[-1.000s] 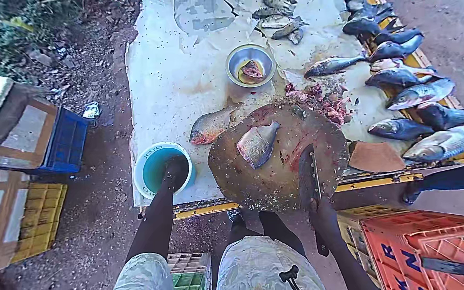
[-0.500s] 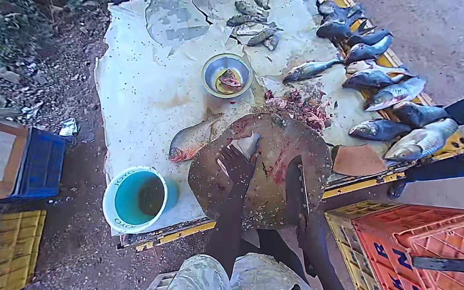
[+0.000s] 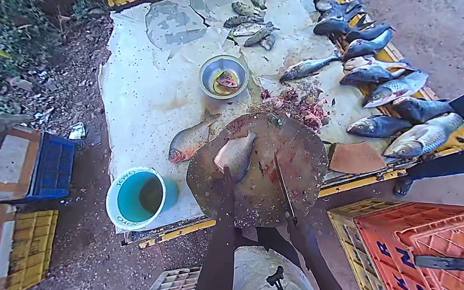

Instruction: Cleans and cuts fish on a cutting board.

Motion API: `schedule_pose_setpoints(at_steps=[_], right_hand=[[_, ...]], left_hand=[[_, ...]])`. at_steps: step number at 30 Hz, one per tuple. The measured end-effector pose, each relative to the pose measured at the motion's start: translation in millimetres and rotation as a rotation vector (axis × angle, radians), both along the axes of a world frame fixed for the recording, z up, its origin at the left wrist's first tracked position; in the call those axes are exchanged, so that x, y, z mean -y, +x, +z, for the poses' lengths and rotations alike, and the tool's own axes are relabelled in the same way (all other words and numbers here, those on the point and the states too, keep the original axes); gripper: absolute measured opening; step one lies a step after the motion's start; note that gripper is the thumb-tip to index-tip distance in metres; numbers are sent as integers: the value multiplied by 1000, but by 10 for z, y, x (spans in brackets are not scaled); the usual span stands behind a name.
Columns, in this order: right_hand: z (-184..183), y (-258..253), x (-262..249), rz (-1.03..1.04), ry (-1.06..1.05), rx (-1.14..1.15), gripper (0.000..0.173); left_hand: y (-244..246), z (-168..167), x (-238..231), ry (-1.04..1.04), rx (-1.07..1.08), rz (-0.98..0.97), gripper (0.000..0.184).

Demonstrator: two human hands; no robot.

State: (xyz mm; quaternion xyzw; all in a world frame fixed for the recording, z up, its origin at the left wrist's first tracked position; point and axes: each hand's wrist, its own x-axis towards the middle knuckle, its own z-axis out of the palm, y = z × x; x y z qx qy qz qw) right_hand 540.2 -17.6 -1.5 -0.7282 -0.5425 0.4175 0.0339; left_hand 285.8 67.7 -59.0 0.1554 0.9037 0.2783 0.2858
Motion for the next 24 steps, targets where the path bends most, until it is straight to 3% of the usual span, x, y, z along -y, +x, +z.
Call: schedule_pose_setpoints(at_steps=[2,3,5,7,10,13,15,18,22,24], right_hand=[[29,-14,-3,16,15,-8,49],[24,-15,-6,18,21,-14,50],[-13,5,48,9,22,-25,48],[-54,13,22,6,37,-15,45],[-74,-43,105,-17,68,-9,48],[-40,-134,157,-5,98,33,52],[-17,-257,245,119,86,123,58],[-130,-632,370,485,87,258,67],[-172,-1407,98,1132,-159,251,67],[-354,-1528,-391,1130,-33,276,68]], left_hand=[[226,-143,46,135,-64,-6,73],[347,-217,-38,247,-223,-11,65],[503,1,-75,384,-375,-197,53],[614,168,-38,420,-309,-400,60],[442,169,-202,438,59,-282,44],[-100,443,-69,563,952,109,50],[-467,442,72,717,1225,305,48],[-960,824,551,967,985,131,41],[-1676,1411,1256,1156,674,45,45],[-1888,1637,1583,1134,484,123,39]])
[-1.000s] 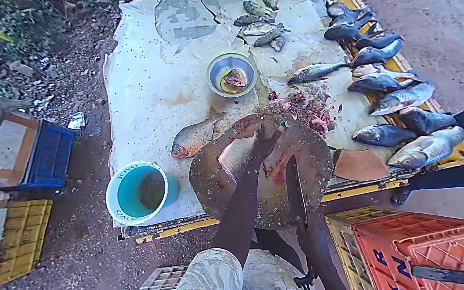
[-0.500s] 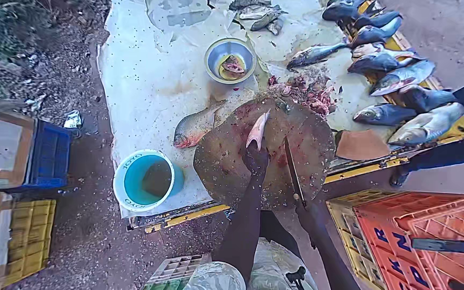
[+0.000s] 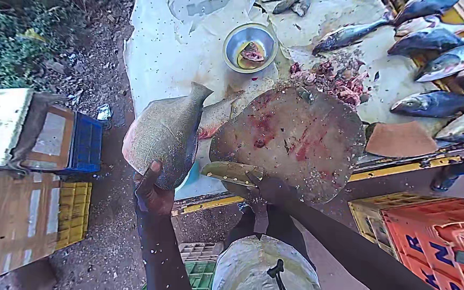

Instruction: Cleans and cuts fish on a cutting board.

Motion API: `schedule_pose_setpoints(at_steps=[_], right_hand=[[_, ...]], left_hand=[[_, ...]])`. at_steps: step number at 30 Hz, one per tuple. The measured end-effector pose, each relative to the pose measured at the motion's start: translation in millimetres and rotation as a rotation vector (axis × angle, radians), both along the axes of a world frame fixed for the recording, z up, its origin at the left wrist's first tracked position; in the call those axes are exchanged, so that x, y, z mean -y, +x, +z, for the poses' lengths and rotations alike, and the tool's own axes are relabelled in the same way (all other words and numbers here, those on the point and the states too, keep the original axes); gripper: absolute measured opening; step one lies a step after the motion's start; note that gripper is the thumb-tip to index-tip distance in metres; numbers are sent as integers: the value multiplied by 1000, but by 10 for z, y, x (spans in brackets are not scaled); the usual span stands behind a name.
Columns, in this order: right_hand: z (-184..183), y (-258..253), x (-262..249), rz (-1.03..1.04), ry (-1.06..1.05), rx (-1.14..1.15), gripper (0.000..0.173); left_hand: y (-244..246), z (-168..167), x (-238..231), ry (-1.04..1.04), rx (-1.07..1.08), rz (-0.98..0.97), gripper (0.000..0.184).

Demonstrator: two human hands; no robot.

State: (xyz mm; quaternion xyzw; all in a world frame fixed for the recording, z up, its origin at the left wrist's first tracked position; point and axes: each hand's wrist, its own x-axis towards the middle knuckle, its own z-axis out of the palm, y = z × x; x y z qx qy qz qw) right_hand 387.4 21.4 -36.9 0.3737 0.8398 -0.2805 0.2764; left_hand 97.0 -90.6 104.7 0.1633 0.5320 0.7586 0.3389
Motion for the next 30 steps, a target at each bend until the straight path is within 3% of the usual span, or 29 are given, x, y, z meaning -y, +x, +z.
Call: schedule_pose_setpoints(at_steps=[3,5,6,8,10,14,16,19,22,24,27,29,30], right_hand=[[-289,-115,-774,-279,264,-106,68],[-164,-312,-632,-444,199,-151,66],[-31,-389,-410,-455,124,-153,65],[116,-540,-70,-262,31,-116,68],[28,-417,-142,-143,47,-54,67],[-291,-258,-1649,-305,328,-71,70],[-279,-380,-1931,-388,350,-117,68],[-44,-628,-1214,-565,166,-241,65],[84,-528,-415,-223,66,-109,69],[-107,-293,-698,-155,148,-69,70],[-222,-254,-2058,-419,308,-89,68],[-143,-543,-2255,-524,311,-109,69],[-111,-651,-2041,-520,302,-142,68]], left_hand=[[-184,102,484,-43,-127,174,41],[-146,94,799,-68,-117,238,44],[-94,69,889,-77,-95,262,45],[-68,38,972,-104,-65,310,44],[19,17,1144,-189,-43,326,42],[158,-84,1237,-262,-51,341,38],[254,-98,1242,-277,-77,343,32],[451,-93,1303,-310,-28,342,31],[425,-136,1190,-308,-1,286,27],[433,-139,1157,-353,-31,247,27],[519,-108,1049,-402,-97,210,24],[604,-73,985,-400,-111,213,22],[656,-77,926,-385,-94,208,23]])
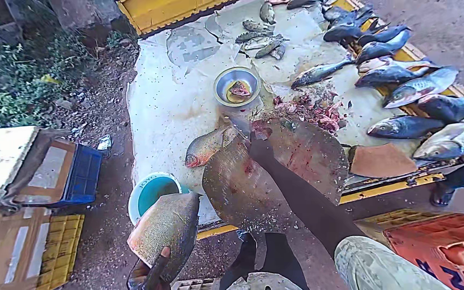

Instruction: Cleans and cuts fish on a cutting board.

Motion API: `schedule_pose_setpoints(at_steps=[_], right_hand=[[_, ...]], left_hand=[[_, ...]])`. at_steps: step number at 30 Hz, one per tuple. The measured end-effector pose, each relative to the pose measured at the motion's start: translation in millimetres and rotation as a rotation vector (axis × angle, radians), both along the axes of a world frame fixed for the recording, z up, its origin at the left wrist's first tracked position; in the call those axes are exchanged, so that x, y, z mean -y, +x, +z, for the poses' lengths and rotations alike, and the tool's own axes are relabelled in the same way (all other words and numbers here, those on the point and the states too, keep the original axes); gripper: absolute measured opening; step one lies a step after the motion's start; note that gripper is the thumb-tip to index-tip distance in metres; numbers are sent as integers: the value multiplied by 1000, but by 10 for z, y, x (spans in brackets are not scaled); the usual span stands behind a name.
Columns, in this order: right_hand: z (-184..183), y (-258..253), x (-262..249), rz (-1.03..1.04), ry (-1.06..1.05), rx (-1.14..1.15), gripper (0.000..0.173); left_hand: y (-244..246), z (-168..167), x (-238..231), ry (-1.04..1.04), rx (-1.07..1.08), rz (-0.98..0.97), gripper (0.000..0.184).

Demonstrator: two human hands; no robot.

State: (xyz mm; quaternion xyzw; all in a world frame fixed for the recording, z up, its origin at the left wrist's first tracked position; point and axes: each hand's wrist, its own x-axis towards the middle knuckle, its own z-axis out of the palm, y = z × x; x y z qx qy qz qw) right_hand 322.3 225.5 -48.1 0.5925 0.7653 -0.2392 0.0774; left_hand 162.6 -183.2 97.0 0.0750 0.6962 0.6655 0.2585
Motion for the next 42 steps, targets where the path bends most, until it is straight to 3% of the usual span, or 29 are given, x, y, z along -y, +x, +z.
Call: schedule_pose_setpoints(at_steps=[3,4,6,9,10,12,14,16,18,21,23,24,26,28,29,33,34,36,38,39,42], right_hand=[[55,-24,1003,330,-155,-8,68],[34,72,1053,410,-163,13,70],[-131,449,623,300,-82,35,69],[-154,779,-571,-96,29,-7,69],[-89,810,-646,-152,22,-23,68],[101,853,-71,-75,-80,-40,67],[247,903,820,191,-230,13,67],[144,1129,1237,352,-290,88,70],[73,1435,742,252,-225,140,70],[25,1747,-708,-46,-11,48,68],[272,1792,-1252,-166,-97,-183,61],[417,1786,-1233,-237,-154,-329,60],[699,1747,-997,-379,-195,-705,52],[766,1679,-312,-470,-304,-1121,44],[761,1632,-41,-477,-298,-1233,43],[674,1340,866,-619,-337,-1367,35],[691,1289,937,-588,-333,-1356,33],[712,1299,1136,-533,-333,-1310,32],[784,1363,1256,-502,-313,-1270,32],[844,1434,1314,-486,-308,-1253,32],[1065,1748,1514,-407,-346,-1101,32]], left_hand=[[68,36,-182,-21,65,-36,27],[61,44,-246,-38,64,-60,28],[78,93,-315,-85,17,-123,27],[99,60,-406,-89,-48,-167,26],[135,19,-405,-89,-46,-164,27],[158,-63,-431,-93,-11,-172,28],[189,-137,-597,-91,30,-185,28],[233,-109,-802,-119,55,-219,22],[249,-166,-1090,-104,117,-263,22],[254,-730,-1669,-2,321,-372,29],[373,-1135,-2000,-160,311,-384,34],[456,-1220,-2086,-330,159,-386,38],[700,-1228,-2265,-540,-301,-437,64],[917,-1096,-2180,-418,-582,-474,82],[1061,-993,-2225,-297,-550,-486,87],[1368,-679,-2466,34,116,-789,123],[1370,-633,-2583,87,230,-834,119],[1358,-576,-2612,95,363,-873,91],[1257,-485,-2640,48,329,-975,57],[1192,-416,-2677,56,280,-1033,51],[906,-96,-3161,149,155,-1066,65]])
